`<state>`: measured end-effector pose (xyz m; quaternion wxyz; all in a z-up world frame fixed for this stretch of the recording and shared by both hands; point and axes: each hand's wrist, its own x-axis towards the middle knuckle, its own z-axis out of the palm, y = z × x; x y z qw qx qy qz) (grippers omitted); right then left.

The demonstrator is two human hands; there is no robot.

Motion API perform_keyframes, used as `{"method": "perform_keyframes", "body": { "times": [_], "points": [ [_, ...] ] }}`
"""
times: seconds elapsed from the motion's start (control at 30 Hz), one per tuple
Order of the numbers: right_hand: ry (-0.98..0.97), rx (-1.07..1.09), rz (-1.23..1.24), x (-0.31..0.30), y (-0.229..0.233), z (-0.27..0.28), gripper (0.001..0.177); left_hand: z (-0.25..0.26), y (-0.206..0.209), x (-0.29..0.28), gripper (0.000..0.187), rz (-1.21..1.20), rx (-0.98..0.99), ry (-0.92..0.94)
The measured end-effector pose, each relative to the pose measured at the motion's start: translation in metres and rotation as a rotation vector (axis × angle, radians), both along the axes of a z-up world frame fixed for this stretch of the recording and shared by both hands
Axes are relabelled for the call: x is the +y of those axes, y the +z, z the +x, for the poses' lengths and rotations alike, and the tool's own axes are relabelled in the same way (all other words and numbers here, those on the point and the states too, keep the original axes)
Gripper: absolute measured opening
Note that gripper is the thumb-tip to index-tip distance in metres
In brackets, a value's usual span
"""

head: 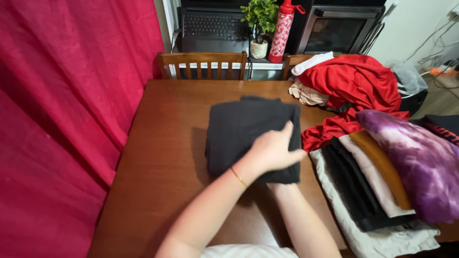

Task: The person folds a purple tie-dye top and a pair of black pants on a wooden table. They smooth and align each garment, fold them into compact rectangles, and place them on a growing stack of folded clothes.

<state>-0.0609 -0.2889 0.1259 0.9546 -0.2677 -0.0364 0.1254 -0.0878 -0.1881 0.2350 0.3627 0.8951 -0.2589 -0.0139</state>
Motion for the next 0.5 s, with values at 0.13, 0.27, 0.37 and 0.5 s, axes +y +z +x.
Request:
{"method": "perform_keyframes", "body": {
  "times": [0.13,0.27,0.37,0.5],
  "points": [
    [-0.037,-0.029,0.027,-0.02,0.0,-0.016,0.078,-0.008,-0.024,0.007,0.058,-0.208,-0.295,-0.062],
    [-0.049,-0.019,0.031,-0.035,-0.001,-0.036,0.075,0.03,-0.066,0.052,0.054,-0.44,-0.574,0.254],
    [-0.066,-0.022,0.054,-0.043,0.003,-0.046,0.072,0.053,-0.103,0.081,0.077,-0.751,0.131,0.293],
    [-0.135,-0.074,0.068,-0.057,0.022,-0.039,0.069,0.052,-0.139,0.086,0.087,-1.342,1.026,-0.103]
  ]
}}
